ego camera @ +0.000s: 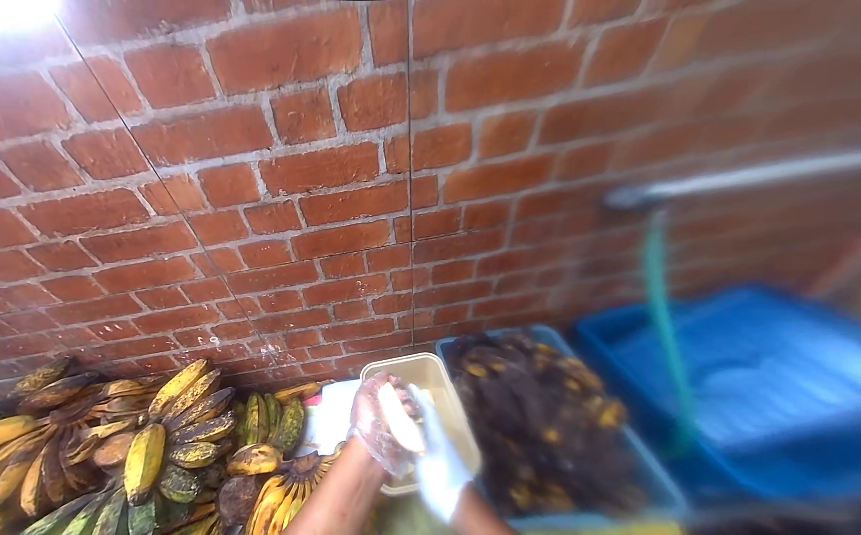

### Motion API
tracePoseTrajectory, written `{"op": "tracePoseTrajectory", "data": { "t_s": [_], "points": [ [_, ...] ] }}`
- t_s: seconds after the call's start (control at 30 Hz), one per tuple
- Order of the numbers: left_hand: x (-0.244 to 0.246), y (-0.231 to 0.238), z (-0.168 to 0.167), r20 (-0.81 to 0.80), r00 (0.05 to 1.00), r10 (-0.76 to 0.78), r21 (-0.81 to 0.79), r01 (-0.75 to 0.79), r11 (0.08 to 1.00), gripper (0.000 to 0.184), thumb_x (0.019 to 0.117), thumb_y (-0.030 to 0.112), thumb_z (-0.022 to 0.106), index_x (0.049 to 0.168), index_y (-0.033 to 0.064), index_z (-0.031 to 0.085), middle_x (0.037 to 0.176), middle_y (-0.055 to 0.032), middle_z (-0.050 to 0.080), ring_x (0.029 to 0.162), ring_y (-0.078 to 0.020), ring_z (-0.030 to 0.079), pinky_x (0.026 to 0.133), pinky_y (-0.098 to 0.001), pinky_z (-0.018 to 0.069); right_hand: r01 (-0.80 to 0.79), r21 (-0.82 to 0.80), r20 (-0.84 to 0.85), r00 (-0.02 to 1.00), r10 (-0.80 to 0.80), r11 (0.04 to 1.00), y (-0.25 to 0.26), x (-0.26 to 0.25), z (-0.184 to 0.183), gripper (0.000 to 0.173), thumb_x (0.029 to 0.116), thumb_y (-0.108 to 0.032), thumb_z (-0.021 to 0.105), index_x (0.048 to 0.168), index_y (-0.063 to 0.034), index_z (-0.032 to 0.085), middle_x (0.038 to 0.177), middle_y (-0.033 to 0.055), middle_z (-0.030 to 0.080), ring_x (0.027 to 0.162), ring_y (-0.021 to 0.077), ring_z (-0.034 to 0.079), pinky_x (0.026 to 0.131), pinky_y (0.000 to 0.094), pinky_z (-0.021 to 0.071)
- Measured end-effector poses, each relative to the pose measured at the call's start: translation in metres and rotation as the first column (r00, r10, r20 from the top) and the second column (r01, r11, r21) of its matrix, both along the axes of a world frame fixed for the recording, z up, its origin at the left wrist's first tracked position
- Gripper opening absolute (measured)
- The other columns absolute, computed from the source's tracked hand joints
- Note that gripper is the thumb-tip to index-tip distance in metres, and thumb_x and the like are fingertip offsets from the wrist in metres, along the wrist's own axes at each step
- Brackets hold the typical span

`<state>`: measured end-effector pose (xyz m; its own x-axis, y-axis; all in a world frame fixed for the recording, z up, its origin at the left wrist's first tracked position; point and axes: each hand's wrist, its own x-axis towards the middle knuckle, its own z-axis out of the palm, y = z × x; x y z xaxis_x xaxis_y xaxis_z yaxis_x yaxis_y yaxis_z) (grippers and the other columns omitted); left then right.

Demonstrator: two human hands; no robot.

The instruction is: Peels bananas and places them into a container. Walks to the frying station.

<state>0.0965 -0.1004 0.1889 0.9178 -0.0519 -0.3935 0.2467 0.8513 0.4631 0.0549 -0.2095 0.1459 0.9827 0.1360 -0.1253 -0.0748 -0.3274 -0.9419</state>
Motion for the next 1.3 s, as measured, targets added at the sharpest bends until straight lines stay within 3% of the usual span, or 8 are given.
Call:
{"op": "tracePoseTrajectory", "data": {
  "t_s": [0.3, 0.4, 0.67, 0.83, 1.0, 1.1, 1.2, 1.3],
  "points": [
    [0.011, -0.006, -0.025, -0.029, 1.000, -0.010, 0.199, 0.016, 0.980, 0.047, 0.1120, 0.038, 0.029, 0.090, 0.0053, 0.054, 0.072, -0.0103, 0.062, 0.067, -0.0228, 0.066, 0.065, -0.0368, 0.0589, 0.039, 0.067, -0.047, 0.998, -0.036, 0.997, 0.001, 0.018, -0.033, 0.063, 0.1029, -0.021, 0.055, 0.160, -0.0115, 0.030, 0.148, 0.0112, 0.056, 0.134, 0.0166, 0.056, 0.113, 0.0372, 0.0466],
    [0.011, -0.008, -0.040, -0.098, 0.995, -0.030, 0.170, 0.047, 0.984, 0.063, 0.1095, 0.052, 0.031, 0.119, -0.0026, 0.062, 0.103, -0.0182, 0.071, 0.092, -0.0280, 0.071, 0.083, -0.0423, 0.0585, 0.037, -0.155, -0.111, 0.992, -0.054, 0.987, -0.003, 0.026, -0.039, 0.062, 0.1054, -0.033, 0.052, 0.161, -0.0139, 0.031, 0.144, 0.0126, 0.060, 0.132, 0.0233, 0.059, 0.112, 0.0443, 0.0467],
    [-0.007, -0.010, -0.091, -0.031, 0.996, -0.084, 0.003, 0.084, 0.996, 0.031, 0.1093, 0.021, 0.041, 0.124, -0.0010, 0.059, 0.107, -0.0177, 0.071, 0.094, -0.0250, 0.072, 0.082, -0.0374, 0.0616, 0.039, -0.741, -0.052, 0.992, -0.115, 0.670, -0.024, 0.054, -0.012, 0.064, 0.1033, -0.040, 0.049, 0.163, -0.0262, 0.029, 0.133, 0.0120, 0.066, 0.122, 0.0320, 0.064, 0.102, 0.0551, 0.0503],
    [0.005, -0.007, -0.113, -0.112, 0.992, -0.063, 0.295, 0.093, 0.951, 0.035, 0.1090, 0.029, 0.047, 0.127, 0.0029, 0.061, 0.107, -0.0163, 0.071, 0.094, -0.0254, 0.070, 0.081, -0.0425, 0.0600, -0.036, -0.388, -0.190, 0.981, -0.042, 0.921, -0.032, 0.051, -0.029, 0.086, 0.0923, -0.066, 0.059, 0.160, -0.0216, 0.032, 0.138, 0.0109, 0.064, 0.125, 0.0264, 0.063, 0.106, 0.0516, 0.0504],
    [0.012, -0.010, -0.105, -0.006, 0.992, -0.129, 0.909, 0.059, 0.413, 0.028, 0.1068, 0.021, 0.054, 0.121, 0.0035, 0.070, 0.116, -0.0099, 0.072, 0.110, -0.0164, 0.067, 0.101, -0.0351, 0.0533, -0.129, -0.241, -0.251, 0.966, 0.066, 0.962, -0.029, 0.043, -0.034, 0.080, 0.0924, -0.039, 0.073, 0.158, -0.0128, 0.036, 0.146, 0.0137, 0.057, 0.133, 0.0247, 0.057, 0.113, 0.0454, 0.0456],
    [0.010, -0.011, -0.120, 0.114, 0.989, -0.093, 0.979, -0.095, 0.182, 0.031, 0.1062, 0.019, 0.053, 0.128, 0.0022, 0.068, 0.126, -0.0139, 0.070, 0.119, -0.0201, 0.065, 0.109, -0.0376, 0.0489, -0.145, -0.365, -0.238, 0.969, 0.058, 0.920, -0.029, 0.041, -0.036, 0.080, 0.0939, -0.037, 0.070, 0.160, -0.0116, 0.033, 0.146, 0.0169, 0.056, 0.134, 0.0298, 0.056, 0.113, 0.0491, 0.0449],
    [0.011, -0.008, -0.128, 0.084, 0.983, 0.160, 0.872, -0.151, 0.465, 0.033, 0.1110, 0.025, 0.045, 0.126, 0.0020, 0.062, 0.097, -0.0101, 0.076, 0.073, -0.0206, 0.075, 0.065, -0.0362, 0.0649, -0.132, -0.558, -0.155, 0.986, 0.054, 0.819, -0.028, 0.046, -0.035, 0.067, 0.1030, -0.038, 0.054, 0.160, -0.0107, 0.034, 0.152, 0.0147, 0.053, 0.137, 0.0294, 0.054, 0.115, 0.0486, 0.0427],
    [0.018, 0.010, -0.130, -0.028, 0.956, 0.292, 0.711, -0.186, 0.679, 0.034, 0.1124, 0.026, 0.040, 0.118, 0.0004, 0.062, 0.083, -0.0143, 0.069, 0.059, -0.0250, 0.067, 0.050, -0.0400, 0.0578, -0.117, -0.590, -0.076, 0.993, 0.089, 0.799, -0.037, 0.054, -0.049, 0.060, 0.1052, -0.034, 0.049, 0.160, -0.0129, 0.037, 0.161, 0.0125, 0.042, 0.146, 0.0275, 0.043, 0.121, 0.0456, 0.0347]
  ]
}}
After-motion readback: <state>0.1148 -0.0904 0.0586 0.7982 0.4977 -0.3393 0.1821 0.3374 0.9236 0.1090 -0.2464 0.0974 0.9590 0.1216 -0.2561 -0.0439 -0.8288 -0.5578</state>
